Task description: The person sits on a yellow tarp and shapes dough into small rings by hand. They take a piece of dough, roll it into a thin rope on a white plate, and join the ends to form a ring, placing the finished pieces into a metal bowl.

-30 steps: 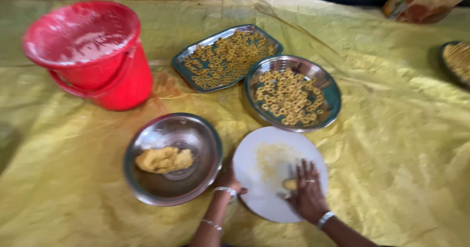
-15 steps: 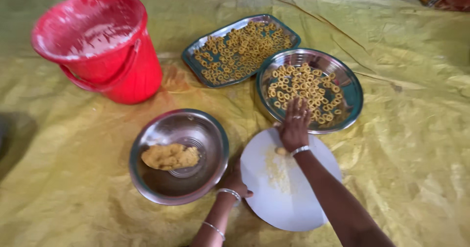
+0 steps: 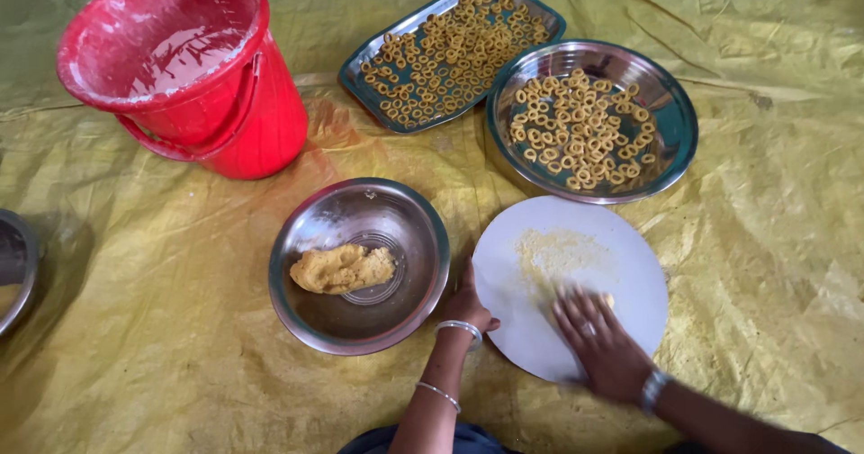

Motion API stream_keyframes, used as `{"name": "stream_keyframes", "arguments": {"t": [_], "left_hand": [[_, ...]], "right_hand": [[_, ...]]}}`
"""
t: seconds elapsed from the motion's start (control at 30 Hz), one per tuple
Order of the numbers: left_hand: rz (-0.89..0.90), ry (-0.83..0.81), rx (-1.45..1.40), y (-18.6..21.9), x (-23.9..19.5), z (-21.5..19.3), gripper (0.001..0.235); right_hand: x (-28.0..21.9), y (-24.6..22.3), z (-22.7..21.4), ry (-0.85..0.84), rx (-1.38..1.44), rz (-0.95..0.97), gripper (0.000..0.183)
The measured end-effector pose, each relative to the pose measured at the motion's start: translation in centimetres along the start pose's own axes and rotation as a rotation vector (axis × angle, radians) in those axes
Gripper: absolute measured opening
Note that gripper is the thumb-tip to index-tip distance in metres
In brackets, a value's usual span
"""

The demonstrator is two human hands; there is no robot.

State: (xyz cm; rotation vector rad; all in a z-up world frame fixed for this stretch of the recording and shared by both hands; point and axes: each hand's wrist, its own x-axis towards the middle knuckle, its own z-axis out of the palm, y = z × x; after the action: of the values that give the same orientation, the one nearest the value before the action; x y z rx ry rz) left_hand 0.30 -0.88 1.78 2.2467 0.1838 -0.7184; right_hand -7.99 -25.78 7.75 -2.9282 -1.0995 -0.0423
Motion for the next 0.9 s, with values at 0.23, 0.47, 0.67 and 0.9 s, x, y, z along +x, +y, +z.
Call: {"name": "stream_keyframes", "arguments": {"t": [0.23, 0.47, 0.67, 0.9], "left_hand": [[-0.05, -0.097, 0.092, -0.8, 0.9, 0.5, 0.145], [-0.035, -0.048, 0.016, -1.1, 0.9, 0.2, 0.145], [0.001, 0.011, -0.043, -0.6, 0.3, 0.0, 0.145], [0.011, 0.007, -0.026, 0.1, -0.8, -0.5, 0.145]], "right_hand": [[19.6, 8.4, 1.9, 0.121, -0.105, 0.465, 0.103], [19.2, 6.2, 1.1, 0.216, -0.117, 0.186, 0.097], [2.4, -2.5, -1.0, -0.236, 0.135, 0.04, 0.117], [1.6, -5.1, -1.7, -0.351, -0.015, 0.171, 0.1]]}}
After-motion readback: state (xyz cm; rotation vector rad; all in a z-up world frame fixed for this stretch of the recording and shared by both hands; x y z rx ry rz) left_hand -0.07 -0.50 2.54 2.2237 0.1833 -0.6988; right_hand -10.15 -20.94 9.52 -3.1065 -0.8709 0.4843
